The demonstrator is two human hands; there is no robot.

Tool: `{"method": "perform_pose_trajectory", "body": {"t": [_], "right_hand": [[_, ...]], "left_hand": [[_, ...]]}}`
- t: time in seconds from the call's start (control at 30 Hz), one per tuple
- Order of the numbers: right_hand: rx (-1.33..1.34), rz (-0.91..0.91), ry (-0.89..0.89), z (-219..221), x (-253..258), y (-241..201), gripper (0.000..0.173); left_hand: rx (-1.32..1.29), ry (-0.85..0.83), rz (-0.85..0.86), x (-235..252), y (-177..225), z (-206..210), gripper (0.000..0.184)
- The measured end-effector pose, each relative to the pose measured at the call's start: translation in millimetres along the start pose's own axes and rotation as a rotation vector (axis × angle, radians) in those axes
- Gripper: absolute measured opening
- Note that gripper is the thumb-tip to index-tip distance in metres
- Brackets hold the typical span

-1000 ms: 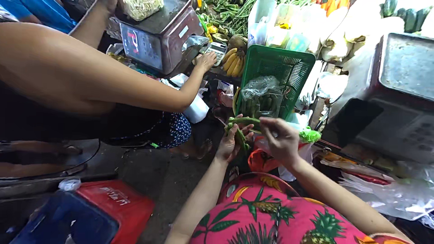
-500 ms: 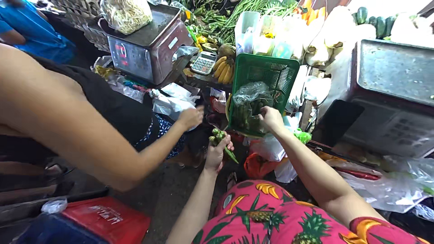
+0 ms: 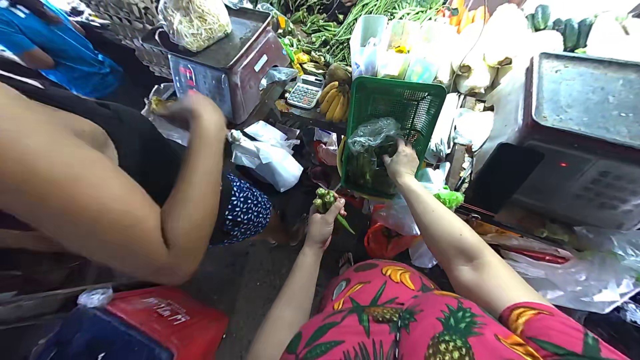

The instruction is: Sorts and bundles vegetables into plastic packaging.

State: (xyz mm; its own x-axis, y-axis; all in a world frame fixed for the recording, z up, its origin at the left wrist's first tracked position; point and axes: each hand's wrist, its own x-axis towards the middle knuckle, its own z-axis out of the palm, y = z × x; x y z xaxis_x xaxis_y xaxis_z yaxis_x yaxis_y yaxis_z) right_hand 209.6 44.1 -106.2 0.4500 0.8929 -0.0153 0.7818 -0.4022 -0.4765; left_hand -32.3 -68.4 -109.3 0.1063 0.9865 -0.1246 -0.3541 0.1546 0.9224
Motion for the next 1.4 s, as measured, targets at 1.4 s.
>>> {"method": "perform_pose_trajectory", "body": {"t": [1.4], "right_hand": [[0.869, -0.540, 0.123, -119, -189, 131, 0.026]], "left_hand": [[0.796, -0.957, -0.025, -31, -3, 198, 0.034]]}}
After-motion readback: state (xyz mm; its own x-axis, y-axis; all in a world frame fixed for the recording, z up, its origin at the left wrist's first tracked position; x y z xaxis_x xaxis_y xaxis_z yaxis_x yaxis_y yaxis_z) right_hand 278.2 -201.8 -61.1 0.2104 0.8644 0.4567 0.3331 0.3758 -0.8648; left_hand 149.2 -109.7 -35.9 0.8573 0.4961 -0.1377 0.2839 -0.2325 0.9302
